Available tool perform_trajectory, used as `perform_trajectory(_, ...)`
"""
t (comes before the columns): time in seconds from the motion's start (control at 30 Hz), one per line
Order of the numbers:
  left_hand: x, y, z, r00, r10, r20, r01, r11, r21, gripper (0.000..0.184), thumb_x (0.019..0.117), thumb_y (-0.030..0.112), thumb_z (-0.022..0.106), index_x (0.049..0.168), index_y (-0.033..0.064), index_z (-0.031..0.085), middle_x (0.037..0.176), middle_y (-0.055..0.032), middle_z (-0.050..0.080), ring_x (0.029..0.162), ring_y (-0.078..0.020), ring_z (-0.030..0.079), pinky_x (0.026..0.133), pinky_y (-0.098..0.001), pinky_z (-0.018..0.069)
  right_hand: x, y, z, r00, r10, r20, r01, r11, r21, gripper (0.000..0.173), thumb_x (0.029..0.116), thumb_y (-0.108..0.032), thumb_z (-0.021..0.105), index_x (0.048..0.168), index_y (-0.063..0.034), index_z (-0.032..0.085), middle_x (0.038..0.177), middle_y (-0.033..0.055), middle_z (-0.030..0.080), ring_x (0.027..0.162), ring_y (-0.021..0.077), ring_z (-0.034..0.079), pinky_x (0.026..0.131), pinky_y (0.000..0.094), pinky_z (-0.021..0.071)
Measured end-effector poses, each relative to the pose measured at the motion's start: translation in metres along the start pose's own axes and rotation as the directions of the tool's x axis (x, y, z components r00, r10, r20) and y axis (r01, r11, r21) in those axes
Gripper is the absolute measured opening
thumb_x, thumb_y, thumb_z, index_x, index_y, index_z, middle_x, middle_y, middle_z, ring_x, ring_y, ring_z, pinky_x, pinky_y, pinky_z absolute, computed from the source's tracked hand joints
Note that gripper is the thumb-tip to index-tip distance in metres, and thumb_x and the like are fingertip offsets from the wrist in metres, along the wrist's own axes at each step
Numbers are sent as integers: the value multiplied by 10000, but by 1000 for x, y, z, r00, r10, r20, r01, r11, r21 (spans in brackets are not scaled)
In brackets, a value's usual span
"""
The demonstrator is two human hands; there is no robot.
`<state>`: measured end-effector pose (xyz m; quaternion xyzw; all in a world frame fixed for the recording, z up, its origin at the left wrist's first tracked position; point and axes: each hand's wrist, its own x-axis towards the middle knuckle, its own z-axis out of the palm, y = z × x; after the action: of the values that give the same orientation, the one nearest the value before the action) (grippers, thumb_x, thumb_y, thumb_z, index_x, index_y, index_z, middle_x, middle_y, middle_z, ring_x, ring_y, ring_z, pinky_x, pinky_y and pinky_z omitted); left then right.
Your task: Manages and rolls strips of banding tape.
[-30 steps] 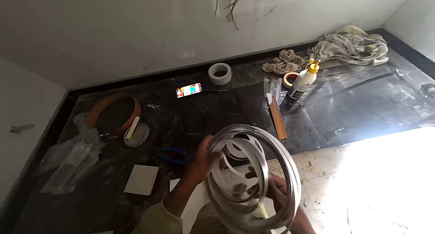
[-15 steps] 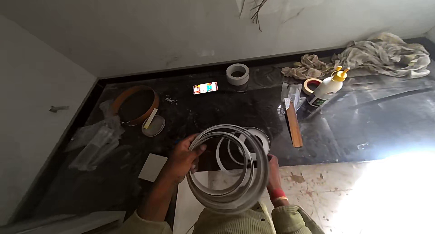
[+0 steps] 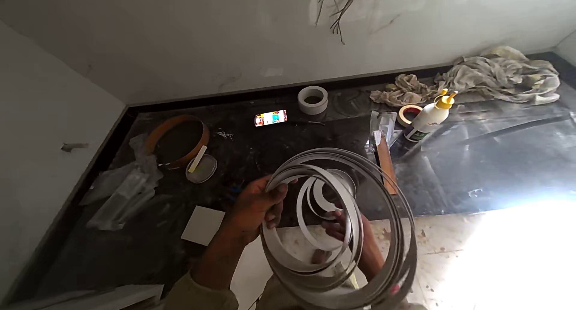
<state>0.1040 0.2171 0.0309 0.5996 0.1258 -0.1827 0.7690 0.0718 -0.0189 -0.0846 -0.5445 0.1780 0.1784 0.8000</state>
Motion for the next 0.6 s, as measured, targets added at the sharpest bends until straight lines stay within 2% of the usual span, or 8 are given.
perform_trajectory(0.07, 5, -8, 6, 995, 48, -83, -37, 991, 130, 232, 1034, 76, 530, 1217, 61, 673, 705, -25, 551, 483, -60, 454, 448, -188, 433, -23, -12, 0, 994, -80, 77, 78, 996, 30, 366, 1034, -54, 510, 1387, 38, 481, 1070, 207, 717, 881, 318, 753, 781, 449, 652)
perform_trajectory(0.17, 11, -21, 15, 986, 110, -124, -66, 946, 318, 190, 1040, 133, 567, 1189, 52, 655, 801, -35, 621, 597, -91, 573, 555, -235, 533, -47, -16, -9, 949, -252, 188, 241, 967, 82, 422, 1014, -300, 579, 1319, -12, 532, 929, 55, 711, 775, 164, 702, 690, 337, 618)
perform_trajectory(0.27, 13, -33, 22, 995, 72, -70, -40, 924, 379, 295, 1009, 186, 639, 1271, 54, 607, 1127, -63, 653, 996, -141, 638, 890, -355, 551, -58, -15, -6, 948, -296, 120, 275, 947, 164, 421, 965, -429, 624, 1213, -90, 600, 880, -31, 689, 737, 71, 661, 645, 267, 577)
perform_trajectory(0.4, 24, -45, 21, 999, 45, -12, -38, 934, 355, 217, 941, 71, 668, 1150, 47, 617, 1000, -39, 683, 904, -105, 654, 813, -296, 563, -62, -4, -8, 921, -384, 67, 367, 912, 181, 453, 984, -476, 593, 1221, -97, 663, 1079, -32, 733, 981, 44, 683, 876, 272, 576)
perform_trajectory(0.47, 20, -46, 22, 999, 1, 32, -10, 962, 272, 162, 963, 48, 620, 1123, 49, 591, 917, -34, 680, 817, -105, 669, 763, -276, 579, -61, 0, -8, 927, -368, 74, 354, 923, 153, 430, 1000, -458, 573, 1206, -91, 662, 1042, -32, 736, 931, 44, 690, 838, 263, 585)
perform_trajectory(0.5, 19, -49, 19, 998, -8, 69, -6, 980, 200, 208, 951, 93, 650, 1138, 51, 568, 873, -48, 702, 763, -135, 706, 737, -296, 614, -57, 3, -9, 936, -344, 76, 332, 934, 134, 422, 994, -465, 572, 1163, -87, 648, 950, -26, 721, 823, 58, 682, 743, 266, 588)
perform_trajectory(0.53, 20, -53, 14, 993, -23, 112, 7, 990, 138, 328, 913, 142, 697, 1181, 52, 530, 845, -79, 700, 732, -189, 719, 721, -341, 631, -52, 6, -10, 942, -320, 95, 308, 943, 128, 432, 990, -475, 570, 1112, -66, 632, 859, -1, 686, 721, 85, 645, 659, 278, 565)
perform_trajectory(0.6, 21, -59, 6, 988, -60, 141, 41, 990, 134, 562, 829, 71, 743, 1310, 74, 453, 841, -91, 674, 689, -211, 698, 666, -351, 627, -47, 11, -11, 947, -279, 162, 266, 959, 96, 509, 994, -524, 533, 1115, -42, 644, 849, 26, 689, 691, 106, 633, 636, 284, 554)
